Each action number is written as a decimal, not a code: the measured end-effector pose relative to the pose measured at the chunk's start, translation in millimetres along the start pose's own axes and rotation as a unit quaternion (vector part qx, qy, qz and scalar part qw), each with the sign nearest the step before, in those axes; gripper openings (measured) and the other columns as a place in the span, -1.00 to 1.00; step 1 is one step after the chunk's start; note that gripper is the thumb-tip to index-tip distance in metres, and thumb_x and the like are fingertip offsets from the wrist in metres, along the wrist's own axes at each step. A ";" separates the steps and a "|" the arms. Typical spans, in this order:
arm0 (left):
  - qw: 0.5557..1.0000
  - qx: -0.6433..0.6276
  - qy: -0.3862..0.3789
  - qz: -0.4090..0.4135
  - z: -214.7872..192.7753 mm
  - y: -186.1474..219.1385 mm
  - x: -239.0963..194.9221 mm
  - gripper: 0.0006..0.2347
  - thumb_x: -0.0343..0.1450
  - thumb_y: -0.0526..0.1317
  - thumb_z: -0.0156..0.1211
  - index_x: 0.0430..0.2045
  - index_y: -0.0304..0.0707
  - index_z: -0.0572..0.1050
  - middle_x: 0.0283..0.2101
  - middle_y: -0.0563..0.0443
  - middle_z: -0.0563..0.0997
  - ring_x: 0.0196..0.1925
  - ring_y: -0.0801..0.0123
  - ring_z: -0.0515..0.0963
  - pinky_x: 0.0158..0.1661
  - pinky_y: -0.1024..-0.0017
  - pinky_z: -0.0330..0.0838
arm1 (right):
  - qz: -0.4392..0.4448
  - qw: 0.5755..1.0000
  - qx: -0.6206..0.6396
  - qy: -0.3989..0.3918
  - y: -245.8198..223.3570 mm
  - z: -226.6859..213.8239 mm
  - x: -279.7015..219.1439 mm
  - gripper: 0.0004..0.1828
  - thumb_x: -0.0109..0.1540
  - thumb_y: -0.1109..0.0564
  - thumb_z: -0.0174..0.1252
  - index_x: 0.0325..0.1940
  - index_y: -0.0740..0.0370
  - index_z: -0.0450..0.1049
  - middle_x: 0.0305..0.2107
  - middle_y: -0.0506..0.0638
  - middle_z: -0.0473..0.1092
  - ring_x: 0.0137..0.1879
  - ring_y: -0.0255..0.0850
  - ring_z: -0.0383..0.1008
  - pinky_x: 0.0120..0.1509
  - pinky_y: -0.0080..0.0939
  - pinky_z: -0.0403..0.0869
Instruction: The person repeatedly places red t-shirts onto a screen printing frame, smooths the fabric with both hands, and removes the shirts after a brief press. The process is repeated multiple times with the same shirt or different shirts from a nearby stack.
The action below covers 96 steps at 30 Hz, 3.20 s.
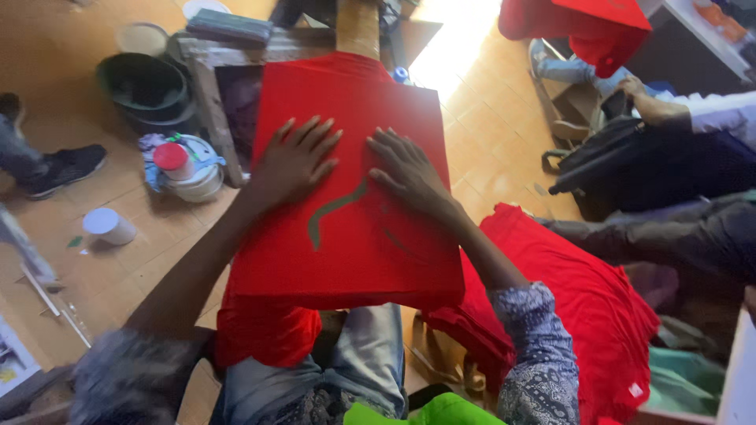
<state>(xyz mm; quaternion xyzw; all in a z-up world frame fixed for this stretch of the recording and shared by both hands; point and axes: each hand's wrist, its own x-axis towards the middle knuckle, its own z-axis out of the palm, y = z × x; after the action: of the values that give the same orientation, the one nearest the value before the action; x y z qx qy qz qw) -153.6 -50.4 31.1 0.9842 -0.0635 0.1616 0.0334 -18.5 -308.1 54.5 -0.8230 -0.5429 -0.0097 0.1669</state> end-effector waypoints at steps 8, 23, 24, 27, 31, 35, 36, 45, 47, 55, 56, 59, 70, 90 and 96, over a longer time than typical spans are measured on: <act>0.998 0.022 0.027 0.060 -29.3 64.2 -118.3 -0.51 0.62 0.13 -0.38 0.47 0.11 0.14 0.55 0.00 0.14 0.61 0.21 0.05 0.49 -0.03 -0.15 | -0.042 0.999 -0.026 0.002 -69.8 -18.6 -96.9 -0.20 0.39 -0.38 -0.08 0.61 0.03 0.09 0.52 0.17 0.04 0.64 0.15 -0.04 0.64 0.24 0.03; 0.999 0.018 0.024 0.042 -64.8 84.2 -131.3 -0.43 0.49 0.15 -0.10 0.45 0.06 0.23 0.54 0.01 0.26 0.58 0.21 0.19 0.44 0.07 0.04 | 0.037 0.996 0.056 0.064 -52.9 -24.0 -112.3 -0.54 0.51 0.14 -0.11 0.53 0.15 0.19 0.48 0.09 0.16 0.65 0.06 0.06 0.71 0.12 0.09; 0.999 0.020 0.034 0.037 -64.0 82.0 -129.9 -0.43 0.49 0.12 -0.06 0.45 0.07 0.25 0.54 0.01 0.29 0.57 0.19 0.22 0.44 0.08 0.05 | 0.011 0.998 0.042 0.056 -49.9 -25.2 -110.5 -0.53 0.53 0.09 -0.14 0.55 0.14 0.15 0.49 0.09 0.15 0.65 0.04 0.07 0.72 0.12 0.10; 0.999 0.014 0.029 0.034 -60.0 81.6 -130.8 -0.41 0.48 0.12 -0.06 0.47 0.05 0.23 0.56 -0.01 0.26 0.59 0.18 0.19 0.43 0.05 0.07 | 0.036 0.999 0.007 0.017 -35.4 -30.8 -108.7 -0.47 0.54 -0.07 -0.19 0.61 -0.02 0.06 0.55 0.02 0.03 0.70 0.00 -0.07 0.74 0.09 -0.05; 0.999 0.010 0.023 0.023 -60.9 82.5 -129.5 -0.41 0.48 0.14 -0.06 0.44 -0.05 0.28 0.53 -0.09 0.33 0.57 0.17 0.26 0.45 0.08 0.09 | 0.036 0.999 0.018 0.026 -12.3 -26.3 -104.9 -0.46 0.55 -0.07 -0.22 0.63 -0.01 0.02 0.58 0.04 -0.03 0.71 0.02 -0.10 0.75 0.11 -0.03; 0.999 0.042 0.009 -0.009 -61.3 85.7 -128.2 -0.36 0.47 0.19 -0.08 0.41 -0.20 0.31 0.51 -0.21 0.36 0.57 0.09 0.29 0.45 0.10 0.16 | 0.059 0.998 0.002 0.036 -4.9 -28.2 -91.5 -0.41 0.56 -0.14 -0.29 0.66 0.02 -0.05 0.60 0.11 -0.14 0.73 0.05 -0.23 0.77 0.13 -0.11; 0.999 0.045 0.017 -0.014 -61.6 86.5 -128.3 -0.34 0.47 0.19 -0.06 0.41 -0.25 0.32 0.50 -0.25 0.37 0.56 0.05 0.30 0.45 0.09 0.19 | 0.074 0.997 0.000 0.036 -4.2 -29.3 -88.0 -0.39 0.56 -0.18 -0.32 0.66 0.02 -0.08 0.61 0.12 -0.17 0.73 0.04 -0.26 0.77 0.14 -0.15; 0.998 0.054 0.017 -0.012 -58.3 88.5 -127.9 -0.40 0.50 0.14 -0.09 0.41 -0.21 0.31 0.53 -0.16 0.32 0.58 0.04 0.25 0.44 -0.02 0.18 | 0.043 0.994 -0.077 0.058 -10.9 -7.1 -87.0 -0.33 0.55 -0.19 -0.21 0.66 0.12 -0.11 0.60 0.14 -0.16 0.73 0.04 -0.22 0.79 0.10 -0.09; 0.998 0.052 0.022 -0.004 -55.5 87.1 -126.3 -0.38 0.48 0.15 -0.08 0.40 -0.21 0.31 0.52 -0.15 0.33 0.57 0.04 0.26 0.43 -0.02 0.19 | 0.015 0.996 -0.077 0.037 -31.8 -12.6 -90.4 -0.33 0.55 -0.20 -0.27 0.67 0.10 -0.15 0.61 0.11 -0.21 0.74 0.00 -0.27 0.80 0.09 -0.16; 0.998 0.036 0.042 0.030 -55.2 86.1 -128.8 -0.42 0.48 0.12 -0.09 0.44 -0.05 0.26 0.53 0.02 0.30 0.56 0.09 0.25 0.41 -0.04 0.15 | -0.015 0.999 0.000 -0.045 -70.5 -27.2 -105.7 -0.28 0.50 -0.28 -0.31 0.67 0.05 -0.15 0.61 0.05 -0.18 0.74 -0.03 -0.26 0.79 0.04 -0.18; 0.998 0.039 0.044 0.034 -53.3 85.0 -128.9 -0.42 0.47 0.13 -0.08 0.43 0.00 0.27 0.53 0.06 0.32 0.55 0.10 0.26 0.41 -0.03 0.15 | -0.011 1.000 0.008 -0.028 -71.1 -27.2 -105.8 -0.32 0.50 -0.24 -0.25 0.64 0.06 -0.07 0.59 0.05 -0.10 0.72 -0.02 -0.17 0.77 0.04 -0.11; 0.997 0.049 0.054 0.040 -49.9 84.5 -130.6 -0.43 0.46 0.14 -0.07 0.41 0.05 0.30 0.50 0.09 0.36 0.54 0.11 0.31 0.40 -0.02 0.19 | -0.007 1.000 0.003 -0.007 -69.6 -22.1 -107.0 -0.36 0.50 -0.19 -0.18 0.61 0.06 0.03 0.57 0.03 -0.01 0.70 -0.01 -0.06 0.75 0.06 -0.02; 0.997 0.055 0.045 0.026 -49.4 89.4 -133.6 -0.42 0.47 0.16 -0.12 0.42 0.01 0.27 0.53 0.06 0.30 0.57 0.12 0.22 0.42 0.00 0.13 | -0.062 0.995 0.046 0.068 -70.1 -19.7 -111.5 -0.61 0.46 0.02 0.05 0.36 0.13 0.38 0.36 -0.03 0.33 0.48 -0.01 0.35 0.52 0.05 0.35; 0.997 -0.057 0.042 -0.023 -43.2 78.6 -139.6 -0.50 0.51 0.07 -0.03 0.36 -0.06 0.29 0.47 -0.07 0.31 0.54 0.13 0.21 0.43 0.06 0.03 | -0.019 0.998 0.047 0.034 -89.5 -24.5 -102.3 -0.47 0.45 -0.06 -0.05 0.48 0.13 0.22 0.42 0.04 0.24 0.54 0.01 0.20 0.55 0.06 0.21; 0.997 -0.017 0.064 -0.045 -41.2 77.6 -143.1 -0.49 0.51 0.09 -0.05 0.38 -0.06 0.29 0.48 -0.09 0.31 0.54 0.14 0.22 0.44 0.12 0.05 | -0.003 0.999 0.045 0.031 -89.1 -19.3 -101.4 -0.44 0.43 -0.07 0.00 0.49 0.11 0.21 0.42 0.01 0.24 0.54 -0.02 0.20 0.55 0.05 0.20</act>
<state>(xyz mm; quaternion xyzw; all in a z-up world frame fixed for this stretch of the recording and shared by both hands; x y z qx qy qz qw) -311.6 -107.3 27.4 0.9731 -0.0197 0.2212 0.0612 -136.8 -372.3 76.3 -0.8126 -0.5396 -0.0112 0.2201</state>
